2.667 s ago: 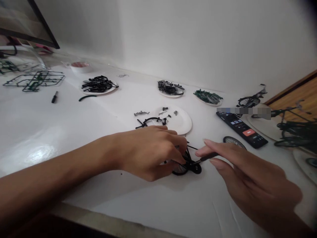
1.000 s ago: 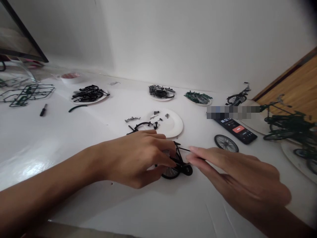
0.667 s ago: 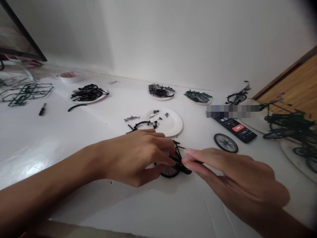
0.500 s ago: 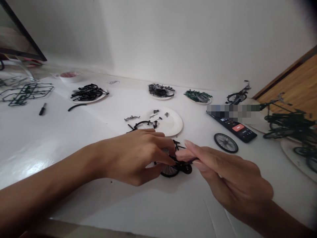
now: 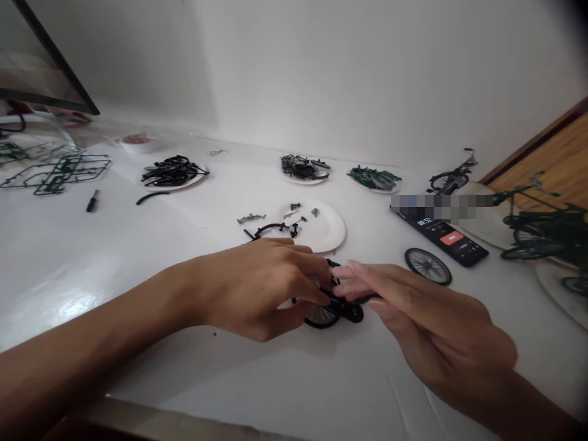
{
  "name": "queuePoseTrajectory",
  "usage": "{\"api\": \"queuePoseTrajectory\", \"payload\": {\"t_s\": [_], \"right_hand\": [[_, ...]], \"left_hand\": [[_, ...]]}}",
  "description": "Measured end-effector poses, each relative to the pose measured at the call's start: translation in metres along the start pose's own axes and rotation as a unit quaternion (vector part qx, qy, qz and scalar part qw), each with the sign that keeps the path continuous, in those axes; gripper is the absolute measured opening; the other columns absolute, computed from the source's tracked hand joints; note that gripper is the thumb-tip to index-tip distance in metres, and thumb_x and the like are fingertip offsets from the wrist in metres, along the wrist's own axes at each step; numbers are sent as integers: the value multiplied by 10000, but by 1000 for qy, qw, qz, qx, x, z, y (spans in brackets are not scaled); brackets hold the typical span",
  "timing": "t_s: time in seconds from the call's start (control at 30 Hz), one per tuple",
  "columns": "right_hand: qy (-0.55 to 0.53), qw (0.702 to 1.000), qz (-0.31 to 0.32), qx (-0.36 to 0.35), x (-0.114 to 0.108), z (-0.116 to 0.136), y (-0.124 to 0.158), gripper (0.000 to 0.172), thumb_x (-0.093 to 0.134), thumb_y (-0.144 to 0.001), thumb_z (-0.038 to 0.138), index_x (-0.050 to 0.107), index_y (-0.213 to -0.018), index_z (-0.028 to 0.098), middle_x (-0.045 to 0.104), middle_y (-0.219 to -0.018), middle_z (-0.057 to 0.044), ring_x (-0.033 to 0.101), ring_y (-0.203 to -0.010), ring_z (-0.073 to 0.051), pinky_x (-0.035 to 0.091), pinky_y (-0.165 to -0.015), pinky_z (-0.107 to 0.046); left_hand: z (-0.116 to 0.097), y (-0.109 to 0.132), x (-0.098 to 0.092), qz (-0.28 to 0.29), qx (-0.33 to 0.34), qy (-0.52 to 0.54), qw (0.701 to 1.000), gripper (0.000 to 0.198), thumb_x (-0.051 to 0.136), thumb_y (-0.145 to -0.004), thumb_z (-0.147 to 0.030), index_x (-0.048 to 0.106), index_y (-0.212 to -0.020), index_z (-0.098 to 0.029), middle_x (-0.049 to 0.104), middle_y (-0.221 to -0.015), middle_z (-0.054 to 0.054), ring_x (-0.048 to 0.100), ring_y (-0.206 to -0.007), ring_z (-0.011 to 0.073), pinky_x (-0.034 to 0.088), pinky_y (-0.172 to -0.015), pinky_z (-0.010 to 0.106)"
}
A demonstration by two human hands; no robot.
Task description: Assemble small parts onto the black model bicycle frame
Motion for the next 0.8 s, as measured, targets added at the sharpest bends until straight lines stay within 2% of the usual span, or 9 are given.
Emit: {"api": "queuePoseTrajectory", "payload": {"t_s": [0.17,0.3,0.37,0.5,0.6,0.67,0.73,0.8], "right_hand": [[24,995,-50,85,-3,-6,0,302,672,-899,118,712,-1148,284,798,-910,50,756,-740,-110,631,-706,-207],[54,994,-70,62,-3,-4,-1,399,702,-882,120,687,-1208,350,800,-898,63,740,-640,-118,621,-580,-226],[62,994,-70,53,-2,-2,-2,369,717,-879,138,692,-1179,350,798,-878,61,714,-579,-113,601,-529,-225],[67,993,-81,62,-2,0,-3,227,746,-859,157,700,-1028,300,787,-844,46,712,-618,-120,579,-550,-217],[26,994,-89,66,-7,-2,-4,141,600,-936,134,650,-976,259,733,-789,28,695,-666,-131,559,-605,-250],[14,996,-40,75,-8,-4,-3,164,490,-973,144,588,-880,236,628,-678,32,616,-576,-121,494,-533,-256],[38,993,62,95,-4,-7,-1,165,476,-988,199,551,-844,229,553,-615,49,524,-479,-105,416,-457,-252],[71,981,145,109,0,-11,4,74,549,-973,274,598,-1000,227,622,-658,51,555,-481,-110,434,-464,-248]], "left_hand": [[1,1,0,5,-6,-8,1000,238,608,-841,-67,713,-1014,-193,699,-1146,60,665,-915,201,467,-853,365],[0,1,-1,0,-3,-10,1000,248,598,-843,-60,710,-1015,-199,706,-1132,60,671,-920,202,473,-849,366],[0,1,-1,-5,-1,-8,1000,243,599,-840,-59,709,-1005,-199,708,-1114,57,673,-910,194,479,-841,358],[-1,1,-1,-5,-3,-11,1000,235,592,-849,-65,707,-1005,-196,705,-1126,65,668,-886,192,481,-837,354],[-1,1,-1,1,-2,-16,1000,214,591,-868,-85,706,-1012,-194,697,-1146,68,669,-925,203,479,-859,360],[-1,1,0,2,1,-21,1000,221,599,-860,-80,704,-1017,-193,698,-1135,64,672,-936,207,480,-870,366],[-2,0,0,0,7,-28,1000,247,605,-841,-65,702,-1029,-194,706,-1111,61,676,-917,208,484,-866,371],[-2,0,-2,-31,12,-32,999,255,606,-833,-60,703,-1022,-201,721,-1072,50,677,-886,201,493,-847,363]]}}
Point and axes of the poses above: each hand's wrist, its own y-axis away from the middle knuckle, its own x-axis out of the palm, z = x × y, the point moved 3 cm from there along -y, towards the middle knuckle
